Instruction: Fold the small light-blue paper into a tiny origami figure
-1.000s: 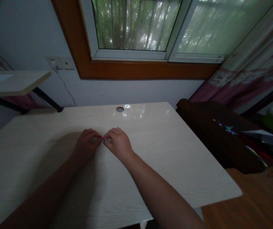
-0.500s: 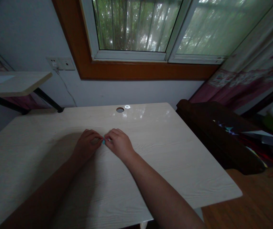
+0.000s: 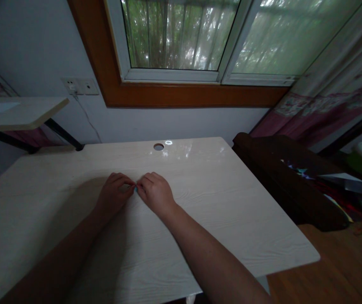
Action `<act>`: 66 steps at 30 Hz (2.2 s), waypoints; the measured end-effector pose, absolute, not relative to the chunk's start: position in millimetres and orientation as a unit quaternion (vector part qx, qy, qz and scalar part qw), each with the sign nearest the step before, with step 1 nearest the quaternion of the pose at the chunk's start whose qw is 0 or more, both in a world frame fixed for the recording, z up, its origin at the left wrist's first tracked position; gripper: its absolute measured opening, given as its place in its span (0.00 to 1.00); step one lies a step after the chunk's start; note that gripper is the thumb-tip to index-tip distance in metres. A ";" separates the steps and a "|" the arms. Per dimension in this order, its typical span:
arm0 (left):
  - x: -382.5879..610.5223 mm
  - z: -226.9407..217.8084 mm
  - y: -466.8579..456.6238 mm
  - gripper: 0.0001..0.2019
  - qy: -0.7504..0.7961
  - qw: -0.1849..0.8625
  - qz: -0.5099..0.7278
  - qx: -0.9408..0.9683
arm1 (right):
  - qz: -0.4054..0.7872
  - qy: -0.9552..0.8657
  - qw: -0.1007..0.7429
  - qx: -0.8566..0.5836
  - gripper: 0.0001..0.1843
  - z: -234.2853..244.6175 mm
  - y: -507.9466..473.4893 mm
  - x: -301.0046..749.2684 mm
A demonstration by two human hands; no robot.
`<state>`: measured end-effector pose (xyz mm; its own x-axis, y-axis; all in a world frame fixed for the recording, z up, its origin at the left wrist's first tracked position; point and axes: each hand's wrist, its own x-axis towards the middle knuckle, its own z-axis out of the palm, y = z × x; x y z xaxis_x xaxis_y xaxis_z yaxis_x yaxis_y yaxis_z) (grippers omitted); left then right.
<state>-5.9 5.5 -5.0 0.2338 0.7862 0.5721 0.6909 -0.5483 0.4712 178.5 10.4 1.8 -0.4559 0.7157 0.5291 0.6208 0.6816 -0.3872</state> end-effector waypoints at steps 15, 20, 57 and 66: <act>-9.0 -11.2 7.2 0.03 0.444 0.050 0.377 0.811 | 0.126 -0.875 0.330 -0.332 0.06 5.4 19.4 189.8; -12.0 -11.6 9.2 0.03 0.448 0.074 0.374 0.809 | 0.140 -0.868 0.343 -0.332 0.05 4.4 21.6 191.5; -15.0 -9.1 9.3 0.02 0.422 0.038 0.382 0.821 | 0.145 -0.843 0.402 -0.328 0.03 0.9 21.8 190.1; -8.0 -5.7 3.7 0.04 0.405 -0.001 0.406 0.819 | 0.121 -0.833 0.403 -0.359 0.05 1.3 13.6 180.8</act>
<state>-8.0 3.7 -5.7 0.3428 0.6620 0.6665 0.6642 -0.6725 0.3263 180.8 13.6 1.3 -0.4178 0.6953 0.5848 0.5011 0.7133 -0.4901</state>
